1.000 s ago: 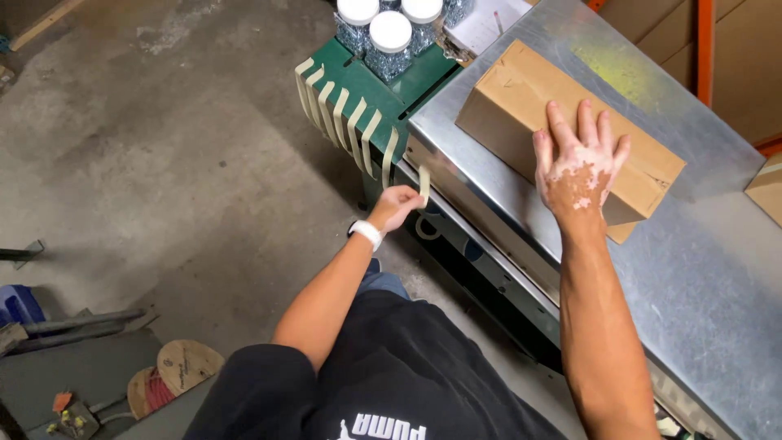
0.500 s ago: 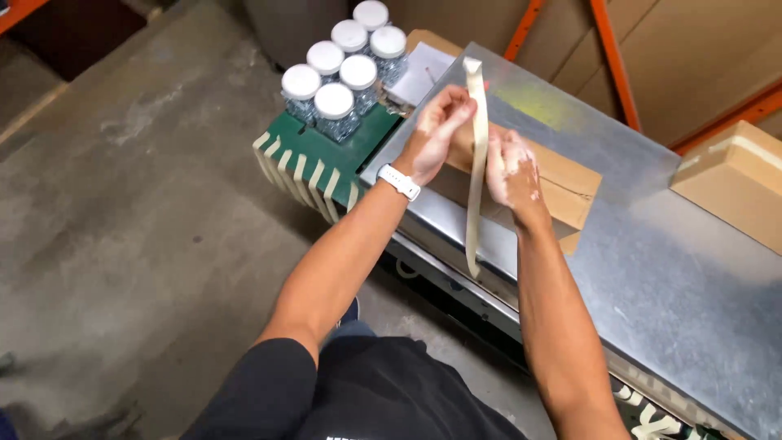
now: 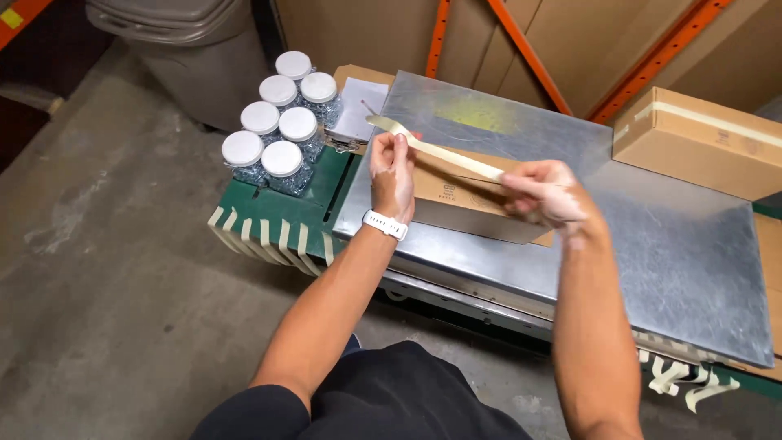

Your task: The person assembles small cardboard boxes, places jars of screws inside them, and seals them with strips of tape by hand at a workstation.

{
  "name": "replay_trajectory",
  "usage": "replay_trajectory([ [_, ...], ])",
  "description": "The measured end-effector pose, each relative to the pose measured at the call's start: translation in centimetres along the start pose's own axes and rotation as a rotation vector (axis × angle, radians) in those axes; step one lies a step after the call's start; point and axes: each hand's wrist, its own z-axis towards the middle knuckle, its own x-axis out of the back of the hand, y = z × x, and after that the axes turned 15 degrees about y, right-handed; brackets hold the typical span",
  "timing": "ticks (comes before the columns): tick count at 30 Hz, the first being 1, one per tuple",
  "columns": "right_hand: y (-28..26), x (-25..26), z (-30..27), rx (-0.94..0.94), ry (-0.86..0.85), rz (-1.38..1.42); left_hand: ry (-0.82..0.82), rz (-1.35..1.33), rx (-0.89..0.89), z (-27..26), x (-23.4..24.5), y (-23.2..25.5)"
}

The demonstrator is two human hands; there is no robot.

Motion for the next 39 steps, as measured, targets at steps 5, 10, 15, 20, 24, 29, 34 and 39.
replay_trajectory([
  [5, 4.3, 3.2, 6.1, 0.034, 0.015, -0.136, 0.021, -0.063, 0.027, 0.7, 0.5, -2.0],
  [10, 3.0, 1.5, 6.7, -0.063, -0.02, -0.289, 0.037, -0.089, 0.071, -0.3, 0.1, 0.6],
  [15, 3.7, 1.5, 7.3, -0.068, -0.014, -0.381, 0.117, -0.051, 0.032, 1.8, 1.8, 3.0],
  [20, 2.6, 1.5, 6.5, -0.026, -0.021, -0.367, 0.157, 0.2, -0.045, 4.5, 4.6, 2.3],
  [24, 2.9, 1.4, 6.5, -0.021, -0.002, -0.344, 0.227, 0.48, -0.224, 5.5, 5.7, 1.4],
  [29, 0.6, 0.4, 4.7, -0.126, 0.035, -0.35, 0.331, 0.495, -0.174, 4.2, 6.0, 2.9],
  [34, -0.9, -0.2, 3.4, -0.207, 0.071, -0.343, 0.358, 0.409, 0.061, 3.1, 6.0, 4.1],
  [39, 0.0, 0.0, 4.1, -0.18, 0.069, -0.329, 0.383, 0.482, 0.314, 4.3, 6.3, 3.2],
])
